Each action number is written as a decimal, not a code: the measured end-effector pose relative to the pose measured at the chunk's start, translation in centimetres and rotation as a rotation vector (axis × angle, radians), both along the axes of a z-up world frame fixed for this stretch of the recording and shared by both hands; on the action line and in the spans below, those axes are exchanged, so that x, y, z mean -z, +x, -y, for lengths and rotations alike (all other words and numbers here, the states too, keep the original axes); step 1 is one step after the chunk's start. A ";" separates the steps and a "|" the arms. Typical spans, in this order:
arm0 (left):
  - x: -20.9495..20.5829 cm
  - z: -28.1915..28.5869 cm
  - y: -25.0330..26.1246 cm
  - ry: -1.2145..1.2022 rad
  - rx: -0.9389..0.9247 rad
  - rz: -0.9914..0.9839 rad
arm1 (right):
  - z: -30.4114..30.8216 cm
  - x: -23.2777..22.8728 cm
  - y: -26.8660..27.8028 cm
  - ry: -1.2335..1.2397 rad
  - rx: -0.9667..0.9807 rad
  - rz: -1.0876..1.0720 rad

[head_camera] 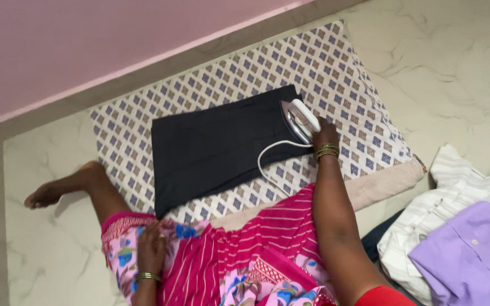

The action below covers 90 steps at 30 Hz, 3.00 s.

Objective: The person irons a pair of black trousers laid out on a patterned mat on the floor, using a white electric iron. After finishing the trousers, the person picks up a purple shirt and begins buttoning it.

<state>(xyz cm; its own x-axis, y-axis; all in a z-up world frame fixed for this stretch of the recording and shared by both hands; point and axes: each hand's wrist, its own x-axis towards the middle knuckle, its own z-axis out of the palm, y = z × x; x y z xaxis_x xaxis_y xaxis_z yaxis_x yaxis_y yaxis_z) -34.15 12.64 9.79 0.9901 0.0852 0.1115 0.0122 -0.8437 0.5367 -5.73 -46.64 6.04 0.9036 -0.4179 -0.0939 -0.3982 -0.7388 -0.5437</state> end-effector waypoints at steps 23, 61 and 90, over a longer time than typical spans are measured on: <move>-5.9 0.7 -5.1 0.330 -0.198 0.095 | 0.7 -0.2 -7.6 -0.158 -0.255 -0.022; -32.6 15.5 -8.8 -1.252 0.820 0.019 | 4.2 -4.9 -10.4 -0.351 -0.184 -0.310; -41.2 26.8 -5.9 -0.811 1.493 0.101 | 7.0 -0.1 -21.7 0.243 0.188 0.500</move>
